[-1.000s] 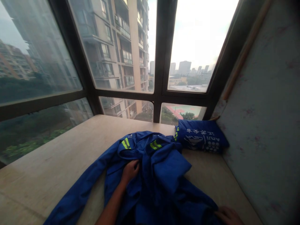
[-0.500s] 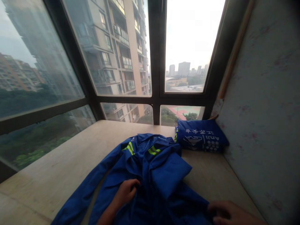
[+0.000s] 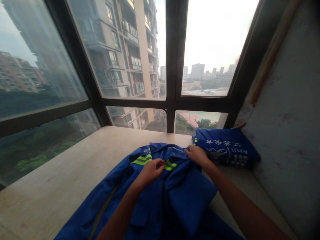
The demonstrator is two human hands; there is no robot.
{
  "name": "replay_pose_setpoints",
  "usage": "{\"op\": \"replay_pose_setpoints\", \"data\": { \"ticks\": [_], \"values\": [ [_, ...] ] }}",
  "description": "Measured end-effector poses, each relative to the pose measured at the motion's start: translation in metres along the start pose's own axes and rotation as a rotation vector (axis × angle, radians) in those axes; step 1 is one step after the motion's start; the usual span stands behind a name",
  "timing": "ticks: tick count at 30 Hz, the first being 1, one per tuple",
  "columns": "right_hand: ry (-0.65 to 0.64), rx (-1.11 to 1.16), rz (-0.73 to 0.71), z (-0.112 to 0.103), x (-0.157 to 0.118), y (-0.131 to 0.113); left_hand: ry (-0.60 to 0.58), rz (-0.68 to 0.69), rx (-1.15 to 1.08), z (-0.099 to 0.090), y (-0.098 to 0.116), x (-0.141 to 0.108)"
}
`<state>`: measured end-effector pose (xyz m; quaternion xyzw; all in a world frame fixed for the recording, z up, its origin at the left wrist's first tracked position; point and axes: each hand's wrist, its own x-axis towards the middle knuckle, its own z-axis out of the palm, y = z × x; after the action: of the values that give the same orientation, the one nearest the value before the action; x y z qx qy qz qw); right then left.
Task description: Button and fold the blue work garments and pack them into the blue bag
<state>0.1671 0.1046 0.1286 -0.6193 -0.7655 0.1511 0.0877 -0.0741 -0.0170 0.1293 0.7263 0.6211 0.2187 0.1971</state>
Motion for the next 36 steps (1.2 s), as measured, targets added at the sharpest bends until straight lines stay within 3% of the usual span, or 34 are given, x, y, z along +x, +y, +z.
{"op": "replay_pose_setpoints", "data": {
  "ticks": [2,5,9,14,19,25,30,36],
  "values": [
    [-0.001,-0.075,0.060,0.013,0.023,-0.009,0.083,-0.043,0.193,0.011,-0.012,0.044],
    [-0.020,-0.132,0.103,0.032,0.044,-0.009,0.119,-0.130,0.320,0.024,-0.039,0.095],
    [-0.065,-0.169,0.120,0.047,0.057,0.003,0.090,-0.212,0.439,0.038,-0.074,0.131],
    [-0.044,-0.164,0.105,0.047,0.055,0.017,-0.006,-0.238,0.535,0.049,-0.101,0.140],
    [0.049,-0.096,0.022,0.027,0.036,0.027,-0.035,-0.245,0.600,0.044,-0.111,0.132],
    [0.234,0.019,-0.266,-0.007,-0.008,0.035,0.043,-0.293,0.598,0.033,-0.104,0.110],
    [0.322,0.004,-0.312,-0.037,-0.037,0.040,0.217,-0.320,0.525,-0.001,-0.073,0.097],
    [0.542,0.053,-0.267,-0.080,-0.053,0.030,0.446,-0.265,0.475,-0.095,-0.010,0.079]
  ]
}}
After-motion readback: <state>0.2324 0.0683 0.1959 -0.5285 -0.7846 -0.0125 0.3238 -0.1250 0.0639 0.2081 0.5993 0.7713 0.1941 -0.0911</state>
